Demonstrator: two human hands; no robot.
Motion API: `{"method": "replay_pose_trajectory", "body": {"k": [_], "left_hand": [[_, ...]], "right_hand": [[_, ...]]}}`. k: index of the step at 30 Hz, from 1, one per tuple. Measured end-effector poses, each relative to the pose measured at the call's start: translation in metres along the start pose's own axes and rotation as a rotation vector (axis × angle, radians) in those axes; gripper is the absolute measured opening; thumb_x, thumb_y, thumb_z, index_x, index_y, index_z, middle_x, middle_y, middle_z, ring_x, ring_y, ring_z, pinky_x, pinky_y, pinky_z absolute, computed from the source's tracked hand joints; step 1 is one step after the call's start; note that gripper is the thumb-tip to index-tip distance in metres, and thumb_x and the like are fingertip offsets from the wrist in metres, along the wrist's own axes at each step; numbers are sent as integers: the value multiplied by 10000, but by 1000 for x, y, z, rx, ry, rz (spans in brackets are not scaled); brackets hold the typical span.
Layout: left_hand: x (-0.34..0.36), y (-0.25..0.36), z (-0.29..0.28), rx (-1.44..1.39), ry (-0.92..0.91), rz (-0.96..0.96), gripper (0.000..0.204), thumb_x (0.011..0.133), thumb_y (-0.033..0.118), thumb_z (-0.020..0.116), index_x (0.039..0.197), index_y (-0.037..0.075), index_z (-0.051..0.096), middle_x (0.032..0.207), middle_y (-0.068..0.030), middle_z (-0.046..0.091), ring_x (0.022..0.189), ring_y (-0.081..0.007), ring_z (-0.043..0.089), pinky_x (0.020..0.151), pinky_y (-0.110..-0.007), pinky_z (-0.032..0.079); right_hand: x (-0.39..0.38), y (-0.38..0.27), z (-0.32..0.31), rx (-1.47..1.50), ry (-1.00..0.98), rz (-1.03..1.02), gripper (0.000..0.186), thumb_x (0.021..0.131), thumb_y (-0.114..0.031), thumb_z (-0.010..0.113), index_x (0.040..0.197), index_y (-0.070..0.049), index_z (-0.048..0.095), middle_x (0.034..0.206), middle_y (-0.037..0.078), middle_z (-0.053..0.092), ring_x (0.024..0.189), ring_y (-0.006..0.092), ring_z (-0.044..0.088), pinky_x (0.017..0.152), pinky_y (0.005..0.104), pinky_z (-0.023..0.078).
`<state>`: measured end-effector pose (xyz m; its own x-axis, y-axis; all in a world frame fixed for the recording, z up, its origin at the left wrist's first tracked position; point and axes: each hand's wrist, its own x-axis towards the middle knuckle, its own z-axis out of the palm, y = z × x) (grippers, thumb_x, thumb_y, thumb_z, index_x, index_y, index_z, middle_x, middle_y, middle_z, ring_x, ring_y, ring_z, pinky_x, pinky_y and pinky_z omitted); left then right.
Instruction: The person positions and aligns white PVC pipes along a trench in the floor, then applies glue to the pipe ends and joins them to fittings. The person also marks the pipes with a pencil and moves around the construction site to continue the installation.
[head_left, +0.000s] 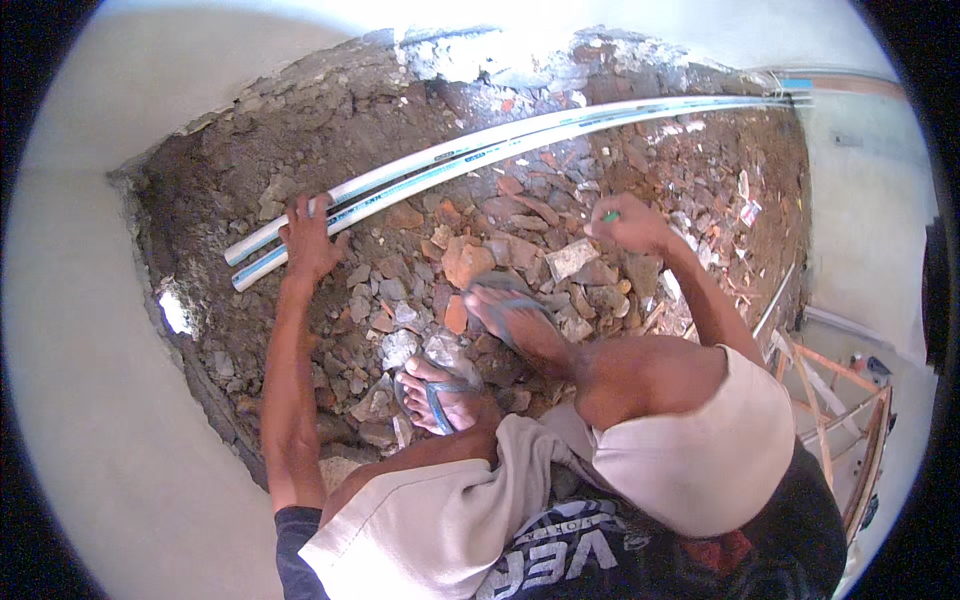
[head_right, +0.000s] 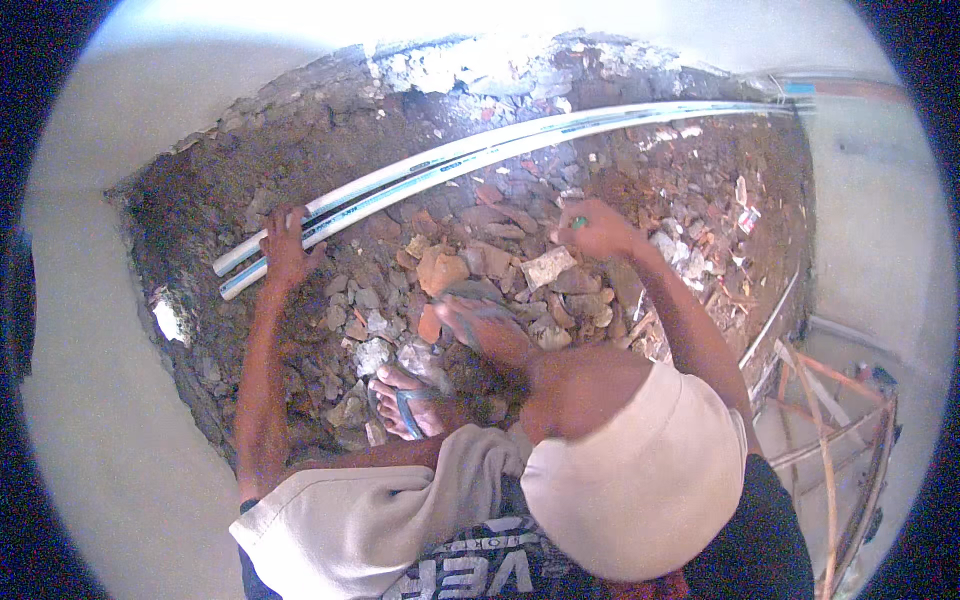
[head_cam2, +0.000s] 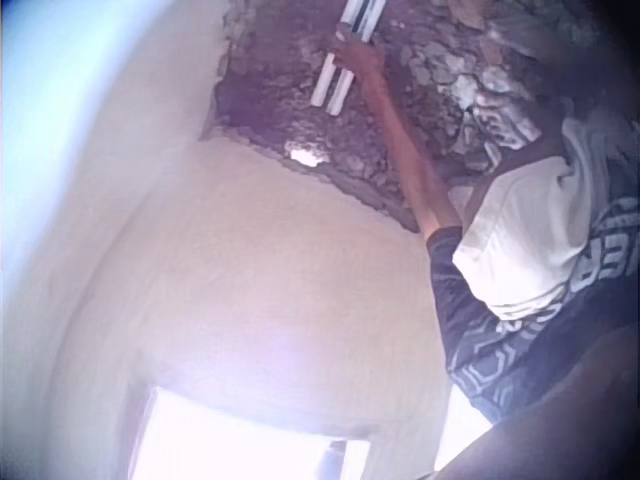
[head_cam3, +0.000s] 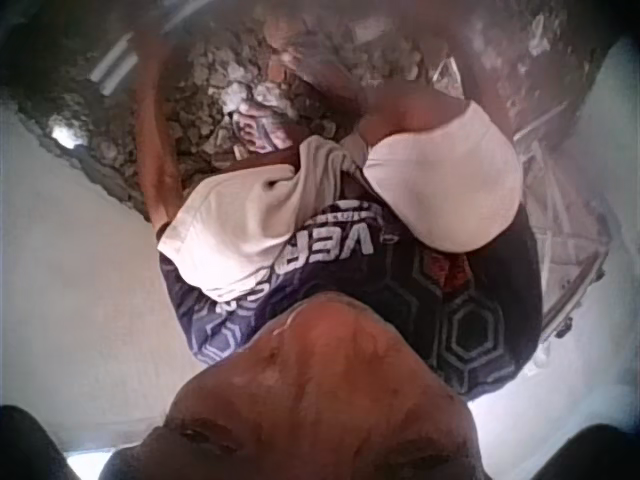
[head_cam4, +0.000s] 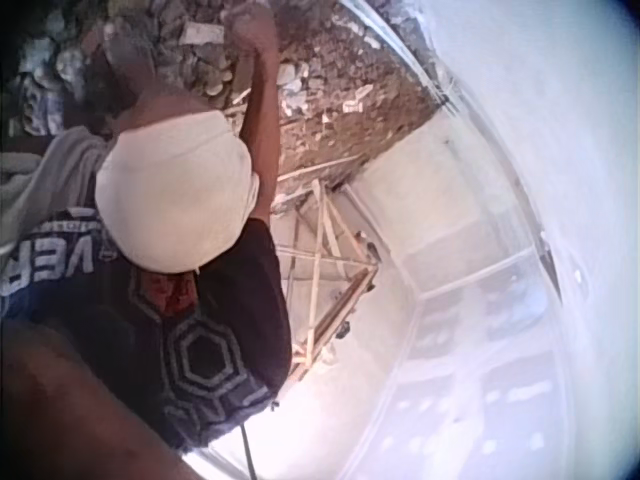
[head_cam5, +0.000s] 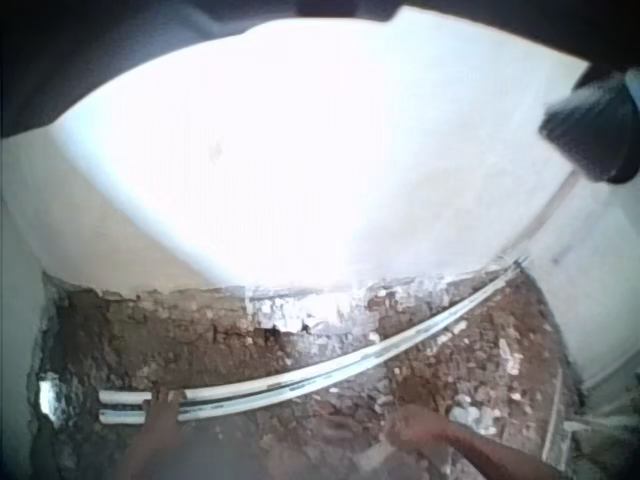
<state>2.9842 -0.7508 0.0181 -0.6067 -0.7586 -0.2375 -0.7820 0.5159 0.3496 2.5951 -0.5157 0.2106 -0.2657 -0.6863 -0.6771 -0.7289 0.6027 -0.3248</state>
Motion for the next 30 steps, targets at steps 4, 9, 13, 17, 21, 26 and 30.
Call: {"method": "replay_pose_trajectory", "body": {"k": [4, 9, 13, 17, 21, 26, 30], "left_hand": [[12, 8, 16, 179, -107, 171, 662, 731, 244, 769, 1318, 234, 463, 1471, -133, 312, 1356, -360, 298, 955, -649, 328], [17, 0, 19, 288, -185, 160, 652, 750, 233, 753, 1339, 239, 473, 1483, -116, 318, 1363, -353, 298, 963, -658, 324], [34, 8, 28, 222, -258, 137, 612, 768, 189, 720, 1335, 225, 494, 1502, -141, 313, 1377, -388, 313, 1047, -714, 218], [41, -1, 35, 295, -352, 105, 602, 752, 199, 742, 1312, 194, 520, 1489, -165, 298, 1377, -367, 303, 1047, -713, 223], [51, -16, 63, 354, -342, 104, 627, 724, 248, 760, 1287, 160, 499, 1493, -200, 270, 1381, -404, 275, 1030, -730, 211], [56, -4, 60, 349, -388, 68, 613, 730, 240, 750, 1275, 147, 486, 1507, -219, 218, 1372, -432, 272, 1022, -732, 217], [48, 6, 43, 393, -372, 95, 538, 783, 200, 719, 1255, 124, 472, 1468, -251, 241, 1350, -444, 284, 991, -702, 254]], "right_hand": [[6, 28, 29, -36, 14, -132, 277, 805, -293, 668, 974, -78, 708, 949, 185, 686, 948, 369, 641, 867, 433, 488], [66, 18, 74, -243, -42, -79, 482, 772, -175, 636, 1239, -65, 591, 1156, 225, 609, 1075, 406, 567, 935, 468, 460], [112, 12, 84, -327, -123, -106, 563, 734, -127, 631, 1289, -80, 548, 1253, 219, 564, 1143, 396, 545, 987, 484, 430], [173, 2, 80, -498, -445, -109, 434, 631, -124, 641, 1049, -15, 685, 1098, 186, 670, 1085, 359, 619, 893, 479, 511], [185, -4, 73, -537, -522, -162, 431, 621, -170, 666, 1027, -32, 709, 1065, 210, 671, 1027, 353, 639, 812, 494, 532], [191, 10, 99, -559, -441, -91, 500, 629, -222, 715, 1105, -74, 690, 1198, 165, 630, 1102, 361, 594, 829, 649, 459], [189, 3, 104, -621, -436, -133, 535, 697, -240, 692, 1199, -64, 639, 1328, 197, 538, 1178, 392, 537, 852, 704, 409]]}}
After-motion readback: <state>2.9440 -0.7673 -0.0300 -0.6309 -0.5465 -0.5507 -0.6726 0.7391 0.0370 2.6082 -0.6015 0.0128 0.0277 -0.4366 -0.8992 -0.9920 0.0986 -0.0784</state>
